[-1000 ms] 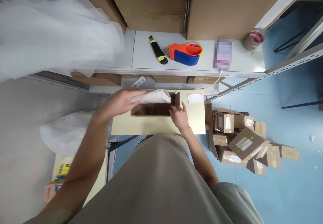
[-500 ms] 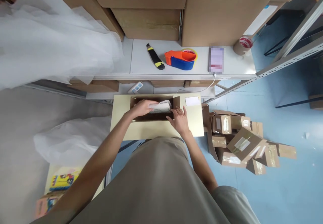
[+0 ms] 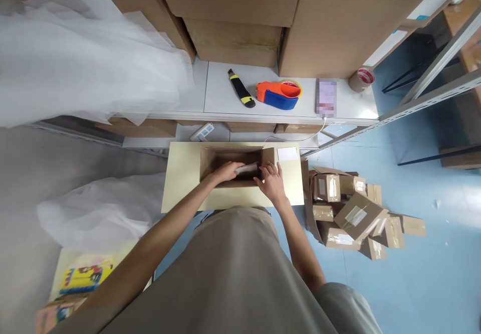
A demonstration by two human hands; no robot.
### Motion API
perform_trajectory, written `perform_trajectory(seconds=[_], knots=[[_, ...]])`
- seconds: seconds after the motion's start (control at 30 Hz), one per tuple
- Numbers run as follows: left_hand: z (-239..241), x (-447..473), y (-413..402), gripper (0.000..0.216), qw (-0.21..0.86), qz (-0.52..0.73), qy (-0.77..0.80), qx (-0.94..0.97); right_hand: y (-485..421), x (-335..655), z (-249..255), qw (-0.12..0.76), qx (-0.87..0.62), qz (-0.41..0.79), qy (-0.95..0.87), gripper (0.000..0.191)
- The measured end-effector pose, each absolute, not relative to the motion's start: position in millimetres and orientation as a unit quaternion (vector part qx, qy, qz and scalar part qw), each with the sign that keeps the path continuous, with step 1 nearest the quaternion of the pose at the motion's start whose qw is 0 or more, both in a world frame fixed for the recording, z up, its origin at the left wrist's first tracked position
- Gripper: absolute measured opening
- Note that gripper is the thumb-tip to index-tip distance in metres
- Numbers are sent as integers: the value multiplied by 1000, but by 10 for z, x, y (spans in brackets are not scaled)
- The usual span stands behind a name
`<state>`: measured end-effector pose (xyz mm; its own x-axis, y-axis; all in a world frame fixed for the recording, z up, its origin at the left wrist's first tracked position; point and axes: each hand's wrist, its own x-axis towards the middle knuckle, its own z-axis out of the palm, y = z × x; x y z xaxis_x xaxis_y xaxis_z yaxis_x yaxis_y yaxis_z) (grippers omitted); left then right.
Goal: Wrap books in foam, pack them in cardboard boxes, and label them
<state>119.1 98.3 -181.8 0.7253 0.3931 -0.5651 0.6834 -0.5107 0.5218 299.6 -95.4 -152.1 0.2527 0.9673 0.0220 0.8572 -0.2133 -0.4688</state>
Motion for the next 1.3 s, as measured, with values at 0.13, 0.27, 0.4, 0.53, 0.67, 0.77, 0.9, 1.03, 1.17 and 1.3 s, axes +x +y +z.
perform_trajectory(seconds=[0.13,0.27,0.4,0.53,0.67,0.77,0.9,1.03,1.17,1.3], knots=[[-1723,1010,869,69,365,-132,302,871,-895,2999,-1501,199,-767,130,-596,35],[-1537,651,681,63,316,-21,311,896,-728,3045,-1389,195,-765,100,-606,39],[-1362,295,424,64,237,98,432,865,-428,3137,-1313,193,-776,78,-596,38],[-1365,68,273,81,243,112,518,812,-80,3318,-1329,198,-790,64,-576,32],[-1458,-26,236,72,295,102,468,827,192,3433,-1390,241,-783,132,-558,52],[-1520,-45,259,76,333,87,428,835,304,3376,-1474,288,-777,188,-527,71],[-1588,-47,381,93,359,50,412,836,336,3235,-1599,292,-778,227,-508,69],[-1640,-31,600,96,382,79,446,805,244,3193,-1618,276,-778,238,-512,58],[-1720,-1,881,102,354,140,528,759,14,3209,-1581,256,-761,242,-545,52],[-1843,34,1132,74,332,163,521,769,-290,3208,-1639,215,-805,215,-509,38]])
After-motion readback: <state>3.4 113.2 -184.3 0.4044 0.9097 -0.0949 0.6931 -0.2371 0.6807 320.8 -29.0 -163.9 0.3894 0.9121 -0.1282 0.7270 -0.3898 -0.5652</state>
